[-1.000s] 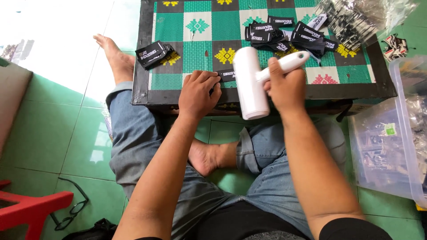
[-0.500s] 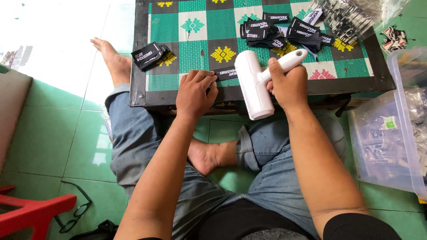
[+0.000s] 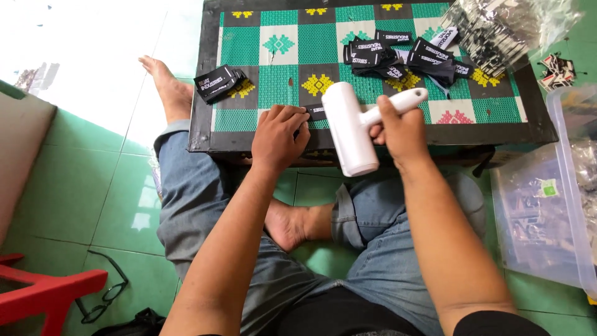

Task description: The person is cleaning small black clothing labels using a lint roller on a small table.

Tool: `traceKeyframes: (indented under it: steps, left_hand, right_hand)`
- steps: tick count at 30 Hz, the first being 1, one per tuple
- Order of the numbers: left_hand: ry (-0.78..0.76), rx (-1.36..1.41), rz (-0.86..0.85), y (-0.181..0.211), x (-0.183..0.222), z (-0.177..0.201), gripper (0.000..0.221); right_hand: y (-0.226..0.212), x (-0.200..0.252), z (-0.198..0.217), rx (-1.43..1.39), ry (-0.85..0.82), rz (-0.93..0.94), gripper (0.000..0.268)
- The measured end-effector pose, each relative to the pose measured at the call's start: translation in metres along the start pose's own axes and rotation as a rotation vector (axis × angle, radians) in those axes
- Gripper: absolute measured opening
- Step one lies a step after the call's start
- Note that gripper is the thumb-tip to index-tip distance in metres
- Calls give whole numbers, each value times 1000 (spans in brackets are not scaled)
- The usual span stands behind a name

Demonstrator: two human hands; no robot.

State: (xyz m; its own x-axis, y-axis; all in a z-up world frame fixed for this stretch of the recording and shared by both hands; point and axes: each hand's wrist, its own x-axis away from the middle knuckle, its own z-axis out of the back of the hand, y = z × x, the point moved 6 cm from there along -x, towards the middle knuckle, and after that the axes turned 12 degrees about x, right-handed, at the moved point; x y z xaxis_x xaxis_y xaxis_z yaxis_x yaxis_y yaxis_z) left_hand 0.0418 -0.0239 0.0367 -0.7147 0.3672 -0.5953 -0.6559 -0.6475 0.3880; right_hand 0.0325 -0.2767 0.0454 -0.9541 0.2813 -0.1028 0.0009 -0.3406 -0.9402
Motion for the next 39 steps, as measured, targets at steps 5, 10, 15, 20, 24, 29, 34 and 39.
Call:
traceKeyframes:
  steps: [5, 10, 15, 20, 24, 29, 34, 39]
  left_hand:
    - [15, -1, -1, 1, 0, 0, 18]
    - [11, -6, 9, 0, 0, -1, 18]
    - [-27, 24, 23, -2, 0, -1, 20]
    - [-16, 6, 20, -2, 2, -3, 19]
    - [-36, 10, 30, -2, 0, -2, 20]
    - [-24, 11, 22, -2, 0, -3, 20]
    - [-13, -1, 17, -4, 2, -3, 21]
    - [8, -2, -5, -4, 2, -4, 18]
  right_hand:
    - [3, -5, 27, 26, 46, 0, 45]
    - [-1, 3, 9, -66, 52, -31, 43]
    - [-5, 10, -13, -85, -20, -39, 43]
    - [3, 0, 10, -21, 4, -26, 43]
    - [8, -10, 26, -23, 66, -26, 44]
    - [-4, -1, 3, -136, 23, -43, 40]
    - [0, 2, -14, -111, -43, -20, 43]
    - [11, -12, 21, 38, 28, 29, 40]
